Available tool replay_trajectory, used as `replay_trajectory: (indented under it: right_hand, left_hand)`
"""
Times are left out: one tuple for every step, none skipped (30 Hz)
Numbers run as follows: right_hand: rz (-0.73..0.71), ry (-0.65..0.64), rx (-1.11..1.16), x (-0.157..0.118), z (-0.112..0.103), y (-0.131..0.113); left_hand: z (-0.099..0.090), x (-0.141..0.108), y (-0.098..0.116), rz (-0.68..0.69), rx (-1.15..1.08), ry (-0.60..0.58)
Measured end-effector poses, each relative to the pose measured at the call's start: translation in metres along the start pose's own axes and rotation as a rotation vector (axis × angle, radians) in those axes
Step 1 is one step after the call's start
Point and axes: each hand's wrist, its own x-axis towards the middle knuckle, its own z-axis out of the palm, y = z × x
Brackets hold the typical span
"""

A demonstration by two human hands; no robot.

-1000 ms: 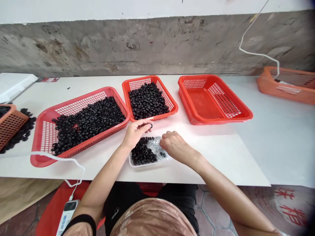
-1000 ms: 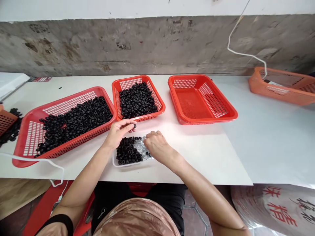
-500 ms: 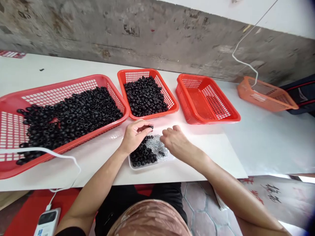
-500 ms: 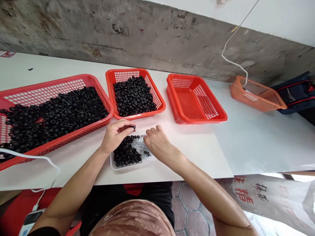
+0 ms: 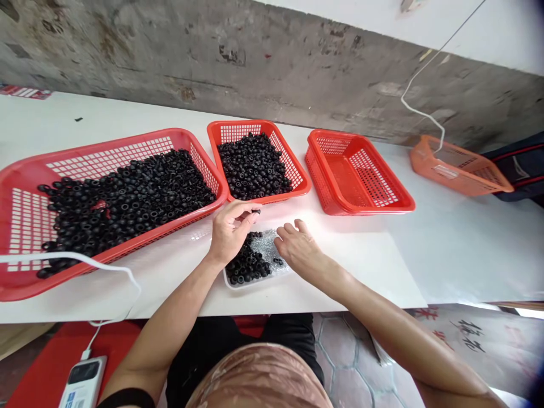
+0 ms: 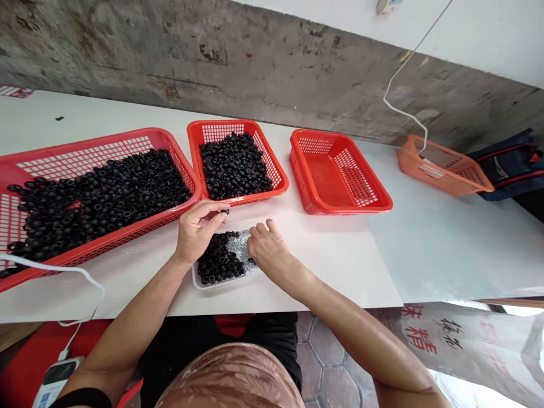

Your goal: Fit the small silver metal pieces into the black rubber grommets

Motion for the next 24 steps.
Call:
replay_trajectory:
  right_hand:
    - [-0.018, 0.002, 0.010, 0.001, 0.002, -0.001]
    - [-0.038, 0.014, 0.039, 0.001, 0.006, -0.001]
    - [-0.053, 0.042, 0.089, 0.001, 0.009, 0.000]
    - [-0.053, 0.087, 0.154, 0.000, 0.013, 0.002]
    - [-0.038, 0.147, 0.226, -0.002, 0.016, 0.005]
    - [-0.012, 0.215, 0.295, -0.004, 0.020, 0.007]
    - [0.016, 0.274, 0.350, -0.006, 0.023, 0.009]
    - [0.039, 0.308, 0.381, -0.007, 0.024, 0.011]
    - [0.048, 0.313, 0.385, -0.008, 0.025, 0.012]
    - [0.048, 0.291, 0.365, -0.008, 0.025, 0.011]
    - [0.044, 0.250, 0.334, -0.007, 0.024, 0.011]
    - [0.040, 0.202, 0.300, -0.006, 0.023, 0.009]
    - [0.037, 0.155, 0.272, -0.004, 0.021, 0.008]
    - [0.035, 0.119, 0.255, -0.002, 0.019, 0.007]
    - [0.032, 0.095, 0.249, 0.000, 0.017, 0.006]
    - [0.028, 0.082, 0.252, 0.002, 0.015, 0.005]
    - [0.023, 0.079, 0.262, 0.003, 0.014, 0.004]
    - [0.023, 0.085, 0.276, 0.004, 0.012, 0.004]
    - [0.028, 0.095, 0.295, 0.005, 0.011, 0.003]
    - [0.033, 0.106, 0.318, 0.007, 0.010, 0.002]
    - [0.038, 0.115, 0.342, 0.009, 0.009, 0.001]
    - [0.041, 0.116, 0.361, 0.011, 0.008, -0.001]
    - [0.041, 0.109, 0.373, 0.014, 0.008, -0.003]
    - [0.035, 0.096, 0.378, 0.017, 0.008, -0.004]
  left_hand:
    - [0.000, 0.000, 0.000, -0.010, -0.004, 0.001]
    - [0.000, 0.000, -0.001, -0.020, -0.009, 0.003]
    - [0.000, 0.000, -0.001, -0.033, -0.014, 0.004]
    - [0.000, 0.000, -0.001, -0.046, -0.020, 0.001]
    - [0.000, 0.000, 0.000, -0.058, -0.024, -0.004]
    - [0.000, 0.000, 0.000, -0.068, -0.027, -0.010]
    - [0.000, 0.000, 0.000, -0.075, -0.032, -0.015]
    - [0.000, 0.000, 0.001, -0.082, -0.036, -0.019]
    - [0.000, 0.000, 0.001, -0.087, -0.042, -0.021]
    - [0.000, 0.000, 0.001, -0.092, -0.047, -0.021]
    - [0.000, 0.000, 0.001, -0.095, -0.051, -0.020]
    - [0.000, 0.000, 0.000, -0.096, -0.052, -0.019]
    - [0.000, -0.001, 0.000, -0.096, -0.049, -0.017]
    - [0.000, -0.001, 0.000, -0.094, -0.045, -0.017]
    - [0.000, -0.001, 0.000, -0.090, -0.039, -0.017]
    - [0.000, -0.001, 0.001, -0.085, -0.031, -0.019]
    - [-0.001, -0.001, 0.001, -0.078, -0.023, -0.021]
    - [-0.002, -0.001, 0.002, -0.069, -0.012, -0.025]
    - [-0.002, -0.001, 0.004, -0.059, 0.002, -0.030]
    - [-0.003, 0.000, 0.005, -0.048, 0.023, -0.037]
    - [-0.004, 0.000, 0.006, -0.035, 0.048, -0.043]
    - [-0.005, 0.000, 0.007, -0.025, 0.076, -0.047]
    - [-0.005, 0.001, 0.008, -0.015, 0.100, -0.052]
    - [-0.006, 0.001, 0.008, -0.009, 0.119, -0.056]
